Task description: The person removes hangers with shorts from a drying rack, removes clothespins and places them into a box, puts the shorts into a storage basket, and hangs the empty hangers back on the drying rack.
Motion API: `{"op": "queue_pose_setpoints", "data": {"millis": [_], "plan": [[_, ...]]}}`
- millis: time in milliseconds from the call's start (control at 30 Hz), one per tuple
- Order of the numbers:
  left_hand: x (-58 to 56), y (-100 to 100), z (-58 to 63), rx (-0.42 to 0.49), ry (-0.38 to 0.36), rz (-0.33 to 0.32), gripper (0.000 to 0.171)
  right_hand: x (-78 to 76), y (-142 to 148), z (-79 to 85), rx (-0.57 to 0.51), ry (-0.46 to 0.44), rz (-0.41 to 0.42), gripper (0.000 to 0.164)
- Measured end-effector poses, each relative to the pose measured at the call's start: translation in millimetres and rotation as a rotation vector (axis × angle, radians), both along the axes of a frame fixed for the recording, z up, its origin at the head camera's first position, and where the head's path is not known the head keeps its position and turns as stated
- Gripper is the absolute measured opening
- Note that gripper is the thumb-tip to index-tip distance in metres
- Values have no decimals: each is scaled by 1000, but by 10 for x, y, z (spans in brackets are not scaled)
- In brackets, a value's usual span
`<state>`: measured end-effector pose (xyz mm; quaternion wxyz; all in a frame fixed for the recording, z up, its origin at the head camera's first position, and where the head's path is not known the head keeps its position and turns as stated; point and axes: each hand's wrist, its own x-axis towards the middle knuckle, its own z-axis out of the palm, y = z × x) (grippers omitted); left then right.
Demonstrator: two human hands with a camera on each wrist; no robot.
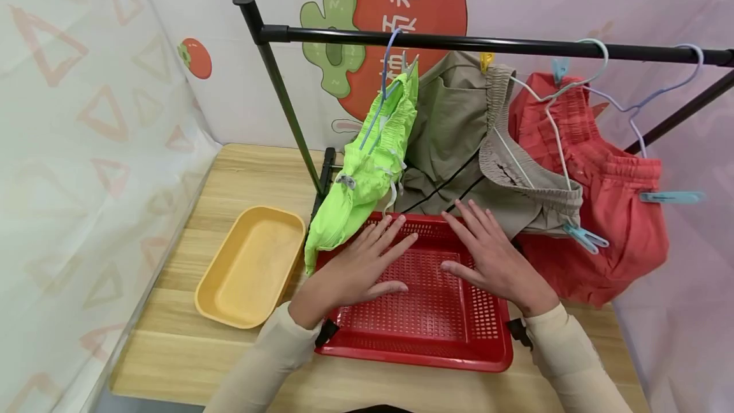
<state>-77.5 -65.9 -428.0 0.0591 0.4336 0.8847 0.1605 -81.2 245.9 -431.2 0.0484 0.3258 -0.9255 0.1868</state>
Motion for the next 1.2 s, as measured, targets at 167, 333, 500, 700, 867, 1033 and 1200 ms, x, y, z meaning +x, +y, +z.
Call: {"op": "queue_pose_setpoints", "data": {"millis": [167, 333, 500, 700, 867, 1033, 1200], "plan": [[92, -87, 141, 104, 123, -22, 84, 9, -10, 29, -47, 30, -10, 81], [181, -193, 285, 221, 234, -27, 77, 23, -23, 62, -85, 40, -12, 78], [289, -312, 405, 371, 341, -3, 66, 51, -30, 104, -109, 58, -28, 77], [346, -424, 501, 731, 605, 98, 36, 147, -2, 208, -159, 116, -64, 75], [306, -507, 514, 908, 698, 369, 24, 174, 75, 415, -264, 294, -69, 69], [260, -595, 503, 886, 527, 573, 28, 177, 241, 748, -358, 474, -144, 62], [215, -591, 507, 852, 419, 631, 30, 249, 470, 1117, -360, 559, -370, 62]]}}
